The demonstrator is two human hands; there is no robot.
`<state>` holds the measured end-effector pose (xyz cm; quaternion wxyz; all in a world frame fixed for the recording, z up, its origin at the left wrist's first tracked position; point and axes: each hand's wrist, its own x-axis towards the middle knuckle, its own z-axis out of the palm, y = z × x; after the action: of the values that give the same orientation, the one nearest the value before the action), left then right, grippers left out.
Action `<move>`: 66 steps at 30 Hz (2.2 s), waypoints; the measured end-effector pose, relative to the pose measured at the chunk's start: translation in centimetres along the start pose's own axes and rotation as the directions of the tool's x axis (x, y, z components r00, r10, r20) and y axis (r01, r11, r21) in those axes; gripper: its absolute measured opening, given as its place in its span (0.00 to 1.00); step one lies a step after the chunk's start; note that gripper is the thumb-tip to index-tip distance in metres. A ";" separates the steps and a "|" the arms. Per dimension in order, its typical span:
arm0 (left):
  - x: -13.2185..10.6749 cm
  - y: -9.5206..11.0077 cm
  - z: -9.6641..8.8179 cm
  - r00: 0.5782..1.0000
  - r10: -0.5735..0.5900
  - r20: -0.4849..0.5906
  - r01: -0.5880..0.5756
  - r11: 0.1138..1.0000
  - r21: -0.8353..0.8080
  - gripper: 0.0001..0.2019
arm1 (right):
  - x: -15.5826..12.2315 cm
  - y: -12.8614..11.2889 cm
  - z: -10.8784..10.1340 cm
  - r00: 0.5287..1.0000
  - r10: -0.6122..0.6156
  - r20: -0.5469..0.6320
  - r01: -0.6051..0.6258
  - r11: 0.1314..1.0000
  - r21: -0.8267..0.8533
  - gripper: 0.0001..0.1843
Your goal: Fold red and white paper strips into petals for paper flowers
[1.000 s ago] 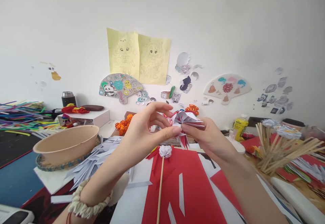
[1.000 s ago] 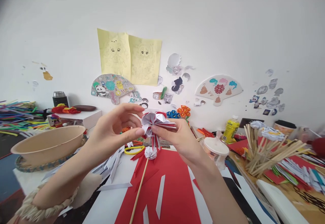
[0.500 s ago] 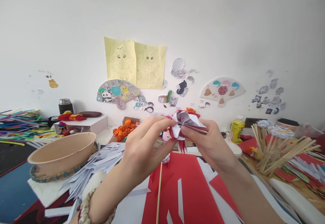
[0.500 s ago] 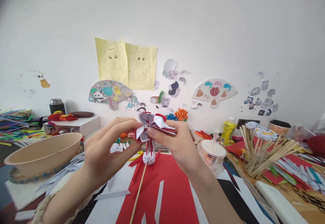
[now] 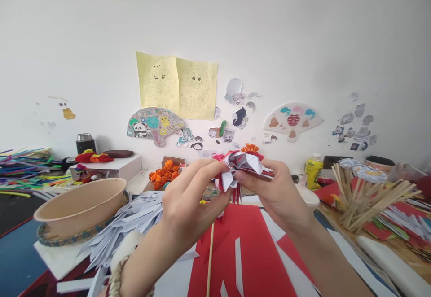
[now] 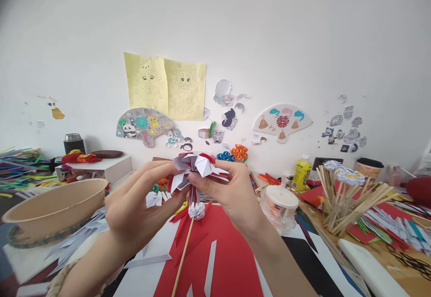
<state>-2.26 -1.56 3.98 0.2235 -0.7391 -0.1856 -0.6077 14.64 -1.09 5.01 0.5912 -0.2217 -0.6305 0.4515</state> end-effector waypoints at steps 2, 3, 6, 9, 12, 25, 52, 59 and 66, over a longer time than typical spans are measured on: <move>0.0 0.0 0.0 1.000 0.007 -0.006 -0.007 1.000 0.007 0.15 | 0.0 -0.1 0.1 1.000 0.002 0.008 -0.002 1.000 0.014 0.06; 0.0 -0.1 -0.1 1.000 0.011 -0.004 -0.011 1.000 0.002 0.14 | 0.1 -0.1 0.1 1.000 0.007 0.012 -0.008 1.000 0.025 0.06; 0.2 -0.4 -0.3 0.998 0.022 0.060 -0.020 0.999 -0.039 0.13 | 0.2 -0.1 -0.1 0.999 0.046 0.012 -0.047 0.997 0.059 0.06; 0.5 -0.5 -0.6 0.993 0.027 0.116 -0.020 0.998 -0.063 0.13 | 0.3 0.0 -0.3 0.996 0.085 0.020 -0.087 0.994 0.074 0.07; 0.5 -0.4 -0.6 0.996 0.028 0.085 -0.023 0.998 -0.051 0.11 | 0.3 0.3 -0.5 0.992 0.107 0.062 -0.111 0.992 0.067 0.10; 0.9 -1.1 -1.4 0.973 -0.111 0.204 0.152 0.969 -0.194 0.09 | 0.9 0.5 -1.0 0.982 0.155 0.106 -0.159 0.987 0.029 0.09; 1.8 -1.9 -2.6 0.882 0.002 0.471 0.205 0.899 -0.388 0.13 | 0.7 -0.1 -2.7 0.838 0.288 0.463 -0.297 0.953 -0.054 0.03; 1.7 -1.7 -2.7 0.896 0.011 0.445 0.181 0.905 -0.386 0.10 | 0.9 0.2 -3.0 0.832 0.277 0.480 -0.295 0.955 -0.039 0.06; 1.7 -1.6 -2.7 0.883 -0.015 0.469 0.210 0.907 -0.366 0.10 | 0.7 -0.1 -3.0 0.850 0.259 0.459 -0.275 0.961 -0.033 0.05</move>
<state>-5.02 -1.74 6.27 -0.0212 -0.8785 -0.1460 -0.4544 17.39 0.41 5.15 0.3605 -0.1840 -0.7077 0.5791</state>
